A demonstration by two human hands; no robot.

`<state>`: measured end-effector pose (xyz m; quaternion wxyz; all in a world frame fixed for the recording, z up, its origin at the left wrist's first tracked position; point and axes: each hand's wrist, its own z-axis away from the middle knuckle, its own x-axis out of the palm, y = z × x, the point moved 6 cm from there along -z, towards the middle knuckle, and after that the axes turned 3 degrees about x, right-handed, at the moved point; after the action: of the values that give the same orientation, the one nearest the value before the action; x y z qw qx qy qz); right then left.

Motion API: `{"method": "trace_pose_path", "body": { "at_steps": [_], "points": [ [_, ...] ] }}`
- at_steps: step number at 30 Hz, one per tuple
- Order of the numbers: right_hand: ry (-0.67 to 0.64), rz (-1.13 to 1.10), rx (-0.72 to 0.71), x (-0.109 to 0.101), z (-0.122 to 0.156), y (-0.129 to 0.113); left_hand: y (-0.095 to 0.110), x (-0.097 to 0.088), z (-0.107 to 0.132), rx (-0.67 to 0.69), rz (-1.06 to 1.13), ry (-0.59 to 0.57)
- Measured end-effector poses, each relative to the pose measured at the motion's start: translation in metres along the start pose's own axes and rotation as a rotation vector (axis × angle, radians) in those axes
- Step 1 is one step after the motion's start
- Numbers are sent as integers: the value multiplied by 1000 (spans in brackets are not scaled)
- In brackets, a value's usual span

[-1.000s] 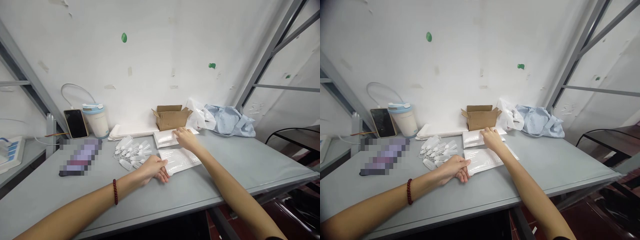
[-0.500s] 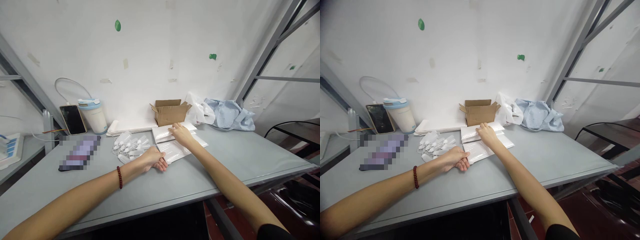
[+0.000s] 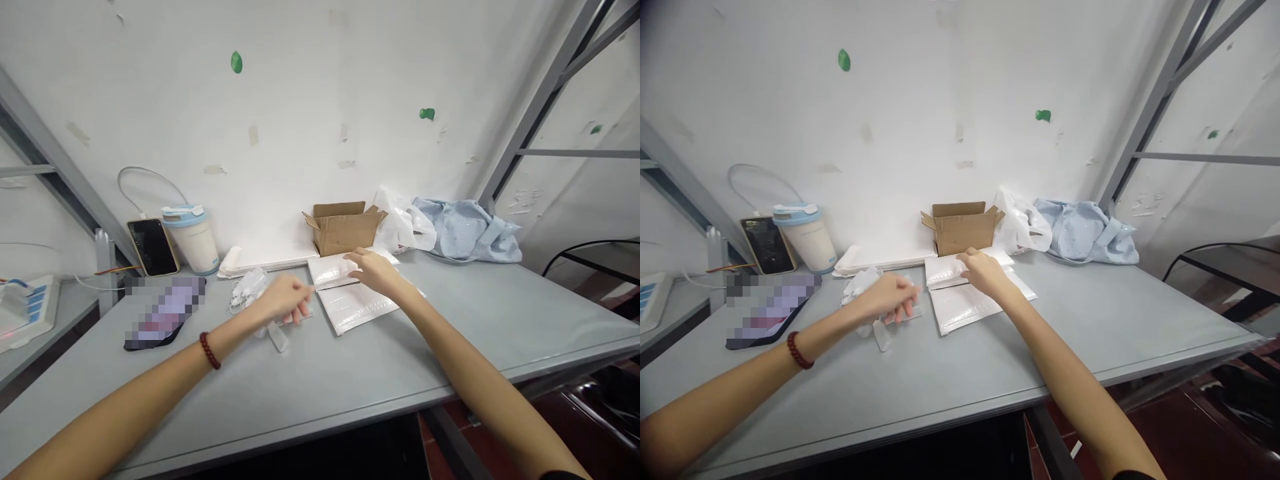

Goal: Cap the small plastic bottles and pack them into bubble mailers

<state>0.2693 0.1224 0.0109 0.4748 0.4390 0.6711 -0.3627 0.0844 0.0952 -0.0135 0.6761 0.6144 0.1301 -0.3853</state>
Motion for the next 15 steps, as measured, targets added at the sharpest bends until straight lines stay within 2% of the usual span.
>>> {"method": "trace_pose_path", "body": {
  "at_steps": [2,4,6,10,15],
  "points": [
    [33,-20,2,-5,1,-2,7,-47,-12,169,-411,300],
    [49,-24,6,-7,1,-5,2,-76,-29,199,-528,381],
    [42,-26,8,-6,1,-8,-7,-92,-47,190,-590,377],
    [27,-21,6,0,0,-10,-21,-99,-71,137,-671,394],
    [16,-20,-2,1,0,-11,-25,-86,-73,116,-747,387]
  ]
}}
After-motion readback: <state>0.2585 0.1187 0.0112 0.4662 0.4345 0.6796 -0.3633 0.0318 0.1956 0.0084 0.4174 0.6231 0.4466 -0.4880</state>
